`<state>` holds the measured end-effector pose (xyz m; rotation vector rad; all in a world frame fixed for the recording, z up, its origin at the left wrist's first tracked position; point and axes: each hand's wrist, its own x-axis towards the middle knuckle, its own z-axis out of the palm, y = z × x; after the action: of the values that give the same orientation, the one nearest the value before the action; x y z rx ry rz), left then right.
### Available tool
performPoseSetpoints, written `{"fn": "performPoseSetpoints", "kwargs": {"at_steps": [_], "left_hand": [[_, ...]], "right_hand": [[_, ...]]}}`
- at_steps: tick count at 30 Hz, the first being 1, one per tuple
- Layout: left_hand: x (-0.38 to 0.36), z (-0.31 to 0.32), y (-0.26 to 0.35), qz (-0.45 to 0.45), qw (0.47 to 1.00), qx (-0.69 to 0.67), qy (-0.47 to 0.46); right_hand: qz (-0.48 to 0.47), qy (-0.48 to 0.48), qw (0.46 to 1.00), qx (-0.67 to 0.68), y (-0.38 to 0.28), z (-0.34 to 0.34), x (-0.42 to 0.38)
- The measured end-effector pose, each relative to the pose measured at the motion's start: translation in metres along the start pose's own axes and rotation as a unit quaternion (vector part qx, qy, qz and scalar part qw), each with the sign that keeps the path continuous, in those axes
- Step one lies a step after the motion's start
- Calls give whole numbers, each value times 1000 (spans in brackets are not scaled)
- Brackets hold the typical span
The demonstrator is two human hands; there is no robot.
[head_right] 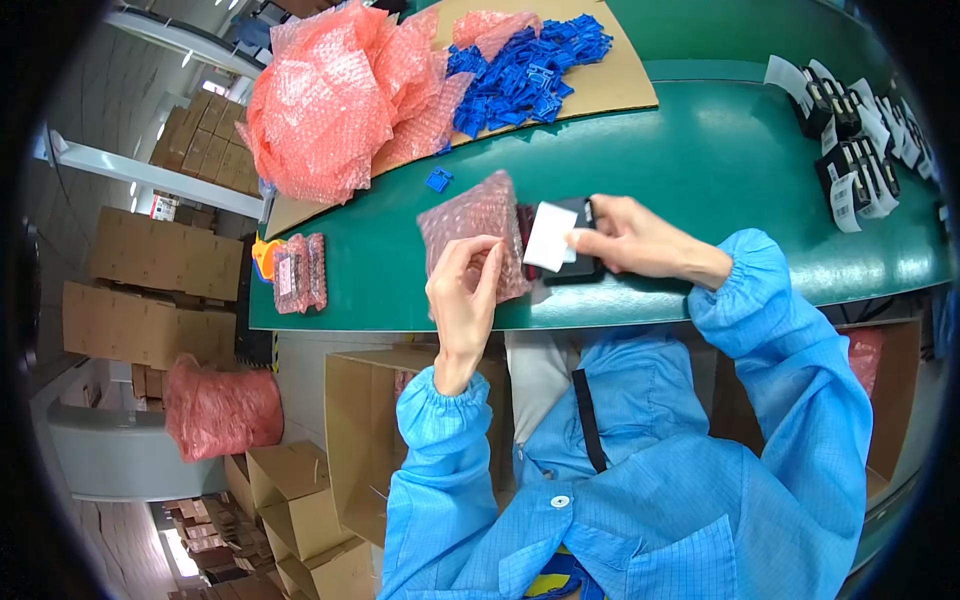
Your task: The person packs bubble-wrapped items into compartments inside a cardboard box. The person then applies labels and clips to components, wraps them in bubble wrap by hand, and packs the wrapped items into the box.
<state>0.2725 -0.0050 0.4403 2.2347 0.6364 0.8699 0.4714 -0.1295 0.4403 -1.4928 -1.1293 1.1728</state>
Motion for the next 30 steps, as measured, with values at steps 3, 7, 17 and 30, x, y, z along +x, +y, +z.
{"fn": "performPoseSetpoints", "kwargs": {"at_steps": [3, 7, 17, 30], "left_hand": [[1, -2, 10, 59, 998, -6, 34], [5, -13, 11, 150, 984, 100, -1], [1, 2, -18, 27, 994, -42, -102], [-17, 18, -11, -68, 954, -284, 64]], "right_hand": [[11, 3, 1000, 14, 0, 6, 8], [-11, 83, 996, 34, 0, 6, 17], [-33, 196, 979, 49, -5, -9, -5], [-195, 150, 944, -221, 7, 20, -6]]}}
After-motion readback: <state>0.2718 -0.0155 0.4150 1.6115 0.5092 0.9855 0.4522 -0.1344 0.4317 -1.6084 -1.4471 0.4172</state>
